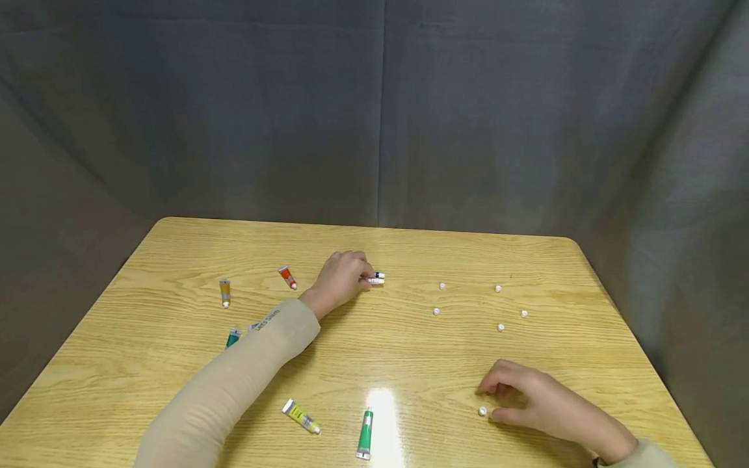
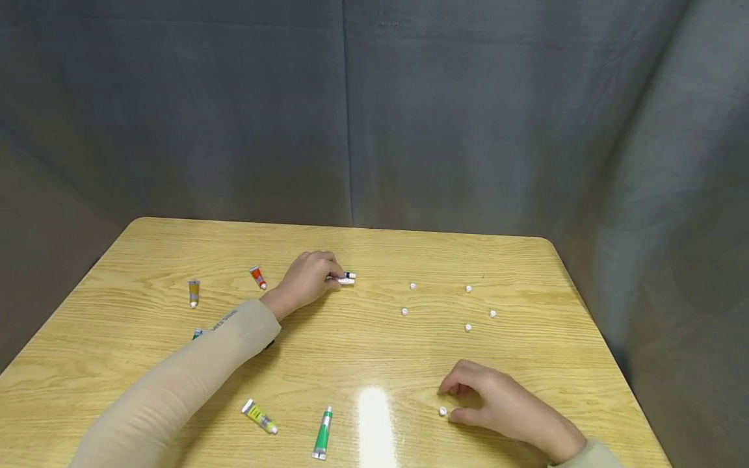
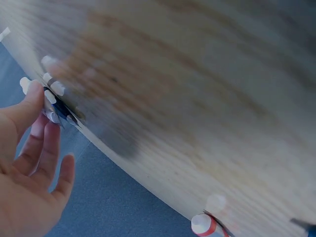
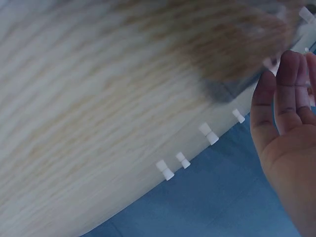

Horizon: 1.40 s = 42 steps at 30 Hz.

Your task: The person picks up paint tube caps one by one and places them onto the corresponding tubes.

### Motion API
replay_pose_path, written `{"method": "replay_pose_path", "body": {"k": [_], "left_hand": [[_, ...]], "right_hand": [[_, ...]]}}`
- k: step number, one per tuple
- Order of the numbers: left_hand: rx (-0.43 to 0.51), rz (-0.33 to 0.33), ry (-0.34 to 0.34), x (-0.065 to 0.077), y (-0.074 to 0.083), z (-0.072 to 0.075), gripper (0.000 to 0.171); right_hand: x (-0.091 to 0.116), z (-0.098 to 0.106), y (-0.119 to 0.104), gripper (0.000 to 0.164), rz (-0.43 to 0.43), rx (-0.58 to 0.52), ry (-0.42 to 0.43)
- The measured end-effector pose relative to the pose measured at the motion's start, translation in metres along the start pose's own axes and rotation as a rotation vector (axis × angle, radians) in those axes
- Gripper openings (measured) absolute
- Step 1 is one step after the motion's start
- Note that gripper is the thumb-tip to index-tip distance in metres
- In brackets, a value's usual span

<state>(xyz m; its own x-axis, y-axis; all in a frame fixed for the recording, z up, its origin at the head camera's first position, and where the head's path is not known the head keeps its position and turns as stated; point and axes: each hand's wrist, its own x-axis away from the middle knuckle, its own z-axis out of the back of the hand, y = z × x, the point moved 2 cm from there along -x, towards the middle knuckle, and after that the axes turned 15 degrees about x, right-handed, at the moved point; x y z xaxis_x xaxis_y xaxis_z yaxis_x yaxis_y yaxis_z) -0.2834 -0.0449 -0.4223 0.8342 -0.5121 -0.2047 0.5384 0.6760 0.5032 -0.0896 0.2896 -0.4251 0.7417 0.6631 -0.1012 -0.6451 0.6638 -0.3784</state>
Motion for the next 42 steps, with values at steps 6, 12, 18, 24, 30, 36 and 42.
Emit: {"method": "replay_pose_path", "body": {"k": [6,12,18,24,30,36,42], "left_hand": [[0.077,0.059,-0.025,-0.001,-0.002,-0.001,0.015],[0.082,0.09,-0.036,-0.002,-0.002,-0.003,0.013],[0.078,0.083,-0.032,-0.004,-0.001,-0.004,0.012],[0.062,0.065,-0.026,-0.003,0.0,-0.005,0.011],[0.057,0.058,-0.016,-0.003,0.003,-0.005,0.011],[0.061,0.061,-0.015,-0.003,0.003,-0.005,0.01],[0.066,0.073,-0.023,-0.002,0.004,-0.005,0.01]], "right_hand": [[-0.003,-0.003,-0.002,0.022,-0.047,0.029,-0.059],[-0.006,-0.006,-0.003,0.014,-0.043,0.047,-0.059],[-0.009,-0.007,-0.006,0.013,-0.024,0.025,-0.06],[-0.012,-0.008,-0.009,0.018,0.0,-0.025,-0.092],[-0.012,-0.008,-0.009,0.018,0.011,-0.03,-0.109],[-0.011,-0.007,-0.009,0.016,0.012,-0.037,-0.117],[-0.011,-0.006,-0.009,0.015,0.012,-0.022,-0.109]]}}
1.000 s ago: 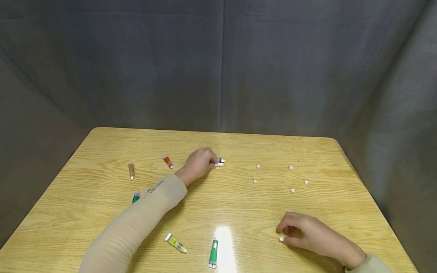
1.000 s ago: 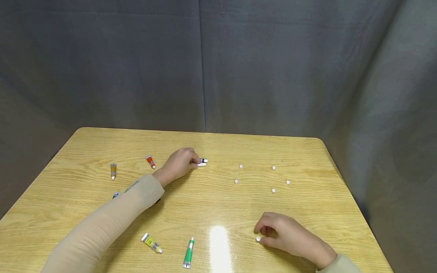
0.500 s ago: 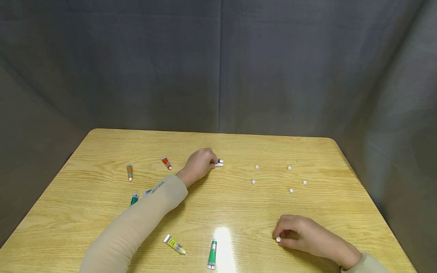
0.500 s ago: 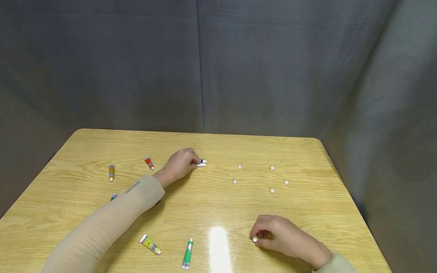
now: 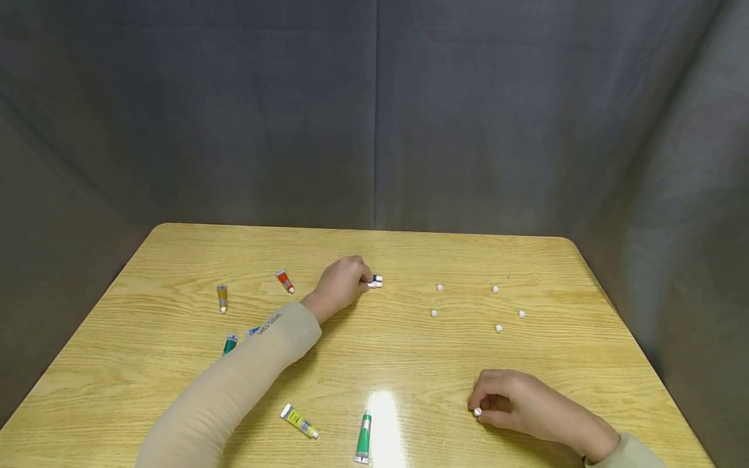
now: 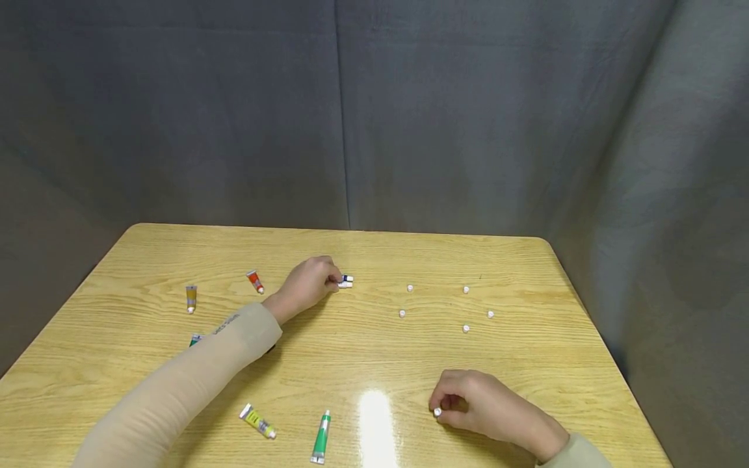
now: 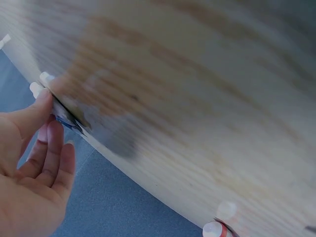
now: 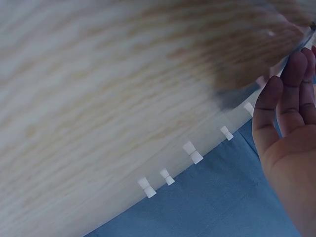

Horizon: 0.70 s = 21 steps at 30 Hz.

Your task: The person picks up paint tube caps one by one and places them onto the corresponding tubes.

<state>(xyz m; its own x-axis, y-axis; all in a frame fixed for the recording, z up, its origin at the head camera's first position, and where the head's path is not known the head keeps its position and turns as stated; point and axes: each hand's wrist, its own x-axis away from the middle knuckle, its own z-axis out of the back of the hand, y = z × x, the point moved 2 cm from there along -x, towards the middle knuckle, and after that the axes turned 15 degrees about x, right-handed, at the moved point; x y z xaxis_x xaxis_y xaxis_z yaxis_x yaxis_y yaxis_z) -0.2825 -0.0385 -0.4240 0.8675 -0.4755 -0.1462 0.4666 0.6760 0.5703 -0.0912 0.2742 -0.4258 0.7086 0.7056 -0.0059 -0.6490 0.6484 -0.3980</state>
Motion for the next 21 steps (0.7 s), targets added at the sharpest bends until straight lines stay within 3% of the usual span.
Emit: {"method": "replay_pose_path", "body": {"k": [11,21], "left_hand": [[-0.001,-0.022,0.022,0.003,0.001,0.008,0.008],[-0.043,-0.016,0.003,0.016,-0.007,0.042,0.021]], "right_hand": [[-0.002,0.008,-0.003,0.017,0.005,0.032,0.042],[-0.009,0.019,-0.004,0.028,0.091,0.073,0.2]]}}
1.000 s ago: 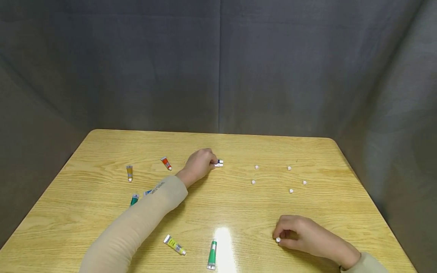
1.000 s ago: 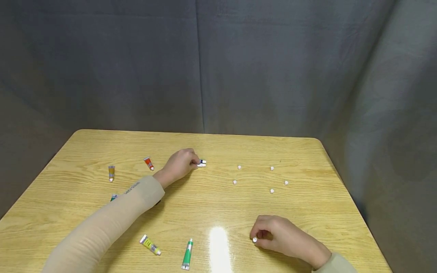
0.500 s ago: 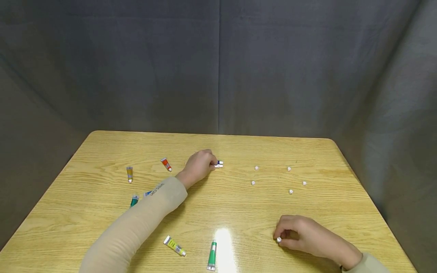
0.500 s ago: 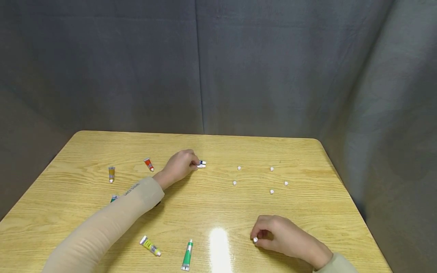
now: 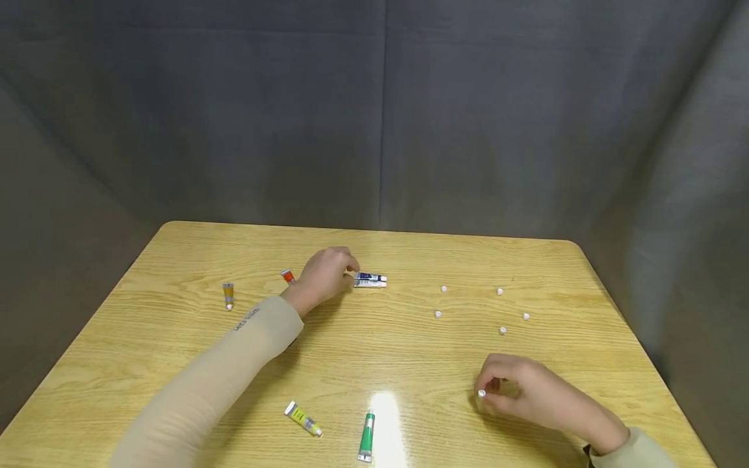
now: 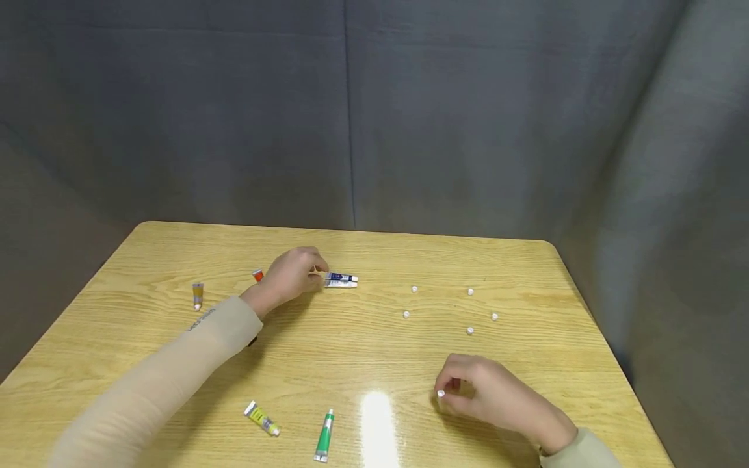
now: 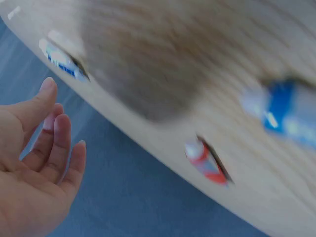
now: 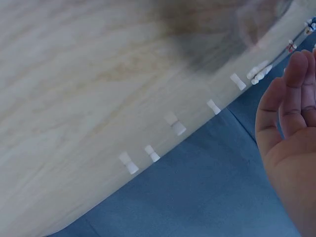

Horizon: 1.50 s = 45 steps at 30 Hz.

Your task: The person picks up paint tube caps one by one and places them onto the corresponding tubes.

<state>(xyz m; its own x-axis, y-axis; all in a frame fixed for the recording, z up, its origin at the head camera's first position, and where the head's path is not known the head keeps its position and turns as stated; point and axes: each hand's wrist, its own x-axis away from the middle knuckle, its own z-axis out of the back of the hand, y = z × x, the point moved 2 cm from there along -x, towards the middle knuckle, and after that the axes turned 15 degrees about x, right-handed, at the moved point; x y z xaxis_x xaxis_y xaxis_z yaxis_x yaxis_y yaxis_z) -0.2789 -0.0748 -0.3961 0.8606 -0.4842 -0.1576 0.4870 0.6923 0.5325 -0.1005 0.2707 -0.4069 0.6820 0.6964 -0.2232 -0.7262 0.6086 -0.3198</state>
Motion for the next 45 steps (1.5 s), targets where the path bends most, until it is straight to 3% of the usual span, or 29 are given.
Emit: {"method": "replay_pose_path", "body": {"k": [9,17,26,36,45], "left_hand": [[-0.047,0.004,0.011,0.016,-0.019,0.033,0.027],[-0.027,0.047,-0.07,0.028,-0.038,0.05,0.03],[-0.085,0.02,-0.114,0.039,-0.059,0.051,0.024],[-0.187,-0.01,-0.089,0.046,-0.075,0.049,0.026],[-0.159,0.038,-0.079,0.051,-0.083,0.048,0.014]], "right_hand": [[-0.006,0.009,0.003,0.029,-0.06,0.031,0.043],[-0.009,0.009,0.007,0.028,-0.122,0.034,0.033],[-0.011,0.008,0.008,0.035,-0.145,0.038,0.101],[-0.011,0.006,0.009,0.038,-0.12,0.037,0.163],[-0.011,0.005,0.011,0.035,-0.059,0.037,0.219]]}}
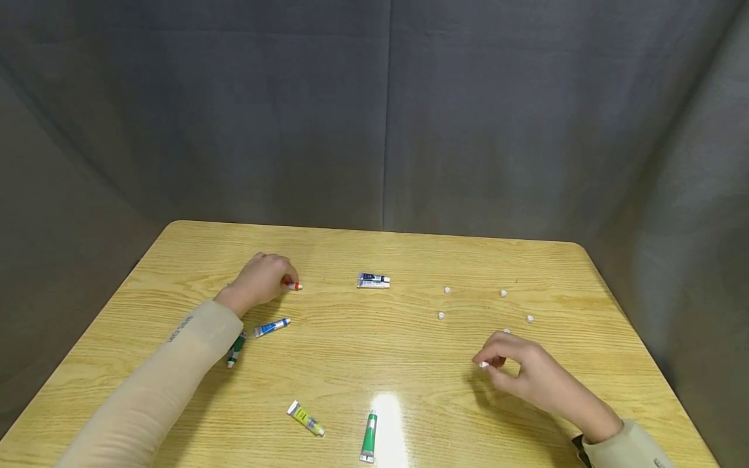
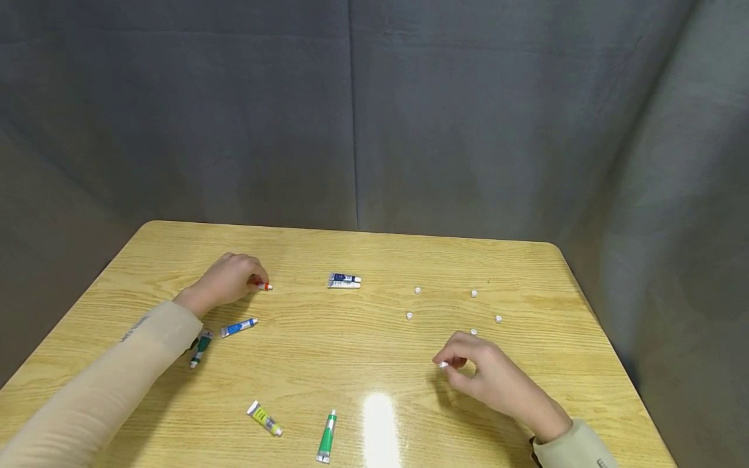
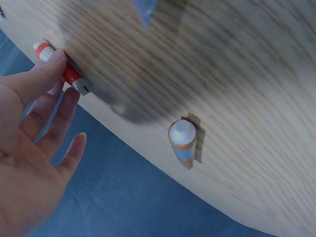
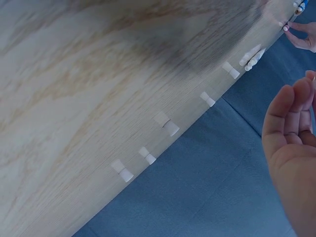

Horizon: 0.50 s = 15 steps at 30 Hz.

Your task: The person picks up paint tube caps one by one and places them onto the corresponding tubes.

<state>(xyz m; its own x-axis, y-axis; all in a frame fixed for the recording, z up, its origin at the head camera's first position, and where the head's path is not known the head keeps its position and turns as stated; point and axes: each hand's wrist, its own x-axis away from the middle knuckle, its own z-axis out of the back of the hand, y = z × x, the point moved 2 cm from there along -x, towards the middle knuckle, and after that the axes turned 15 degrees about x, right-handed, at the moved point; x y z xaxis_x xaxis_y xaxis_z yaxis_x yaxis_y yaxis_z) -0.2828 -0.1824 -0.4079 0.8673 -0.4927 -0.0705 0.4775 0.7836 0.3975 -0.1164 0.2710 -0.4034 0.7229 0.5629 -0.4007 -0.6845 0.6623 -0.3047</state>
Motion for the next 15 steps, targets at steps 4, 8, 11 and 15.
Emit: {"method": "replay_pose_path", "body": {"k": [4,8,11,15], "left_hand": [[0.003,0.014,0.005,0.001,0.002,0.001,0.013],[0.019,-0.004,0.03,0.001,0.007,0.003,0.017],[0.044,-0.038,0.054,0.001,0.013,0.003,0.016],[0.064,-0.088,0.073,0.0,0.022,0.003,0.016]], "right_hand": [[0.0,0.001,-0.001,0.036,0.002,-0.001,0.001],[-0.003,0.002,-0.002,0.035,0.008,0.019,0.006],[-0.006,0.003,-0.002,0.032,-0.016,0.04,-0.004],[-0.012,0.003,-0.004,0.028,-0.054,0.039,-0.022]]}}
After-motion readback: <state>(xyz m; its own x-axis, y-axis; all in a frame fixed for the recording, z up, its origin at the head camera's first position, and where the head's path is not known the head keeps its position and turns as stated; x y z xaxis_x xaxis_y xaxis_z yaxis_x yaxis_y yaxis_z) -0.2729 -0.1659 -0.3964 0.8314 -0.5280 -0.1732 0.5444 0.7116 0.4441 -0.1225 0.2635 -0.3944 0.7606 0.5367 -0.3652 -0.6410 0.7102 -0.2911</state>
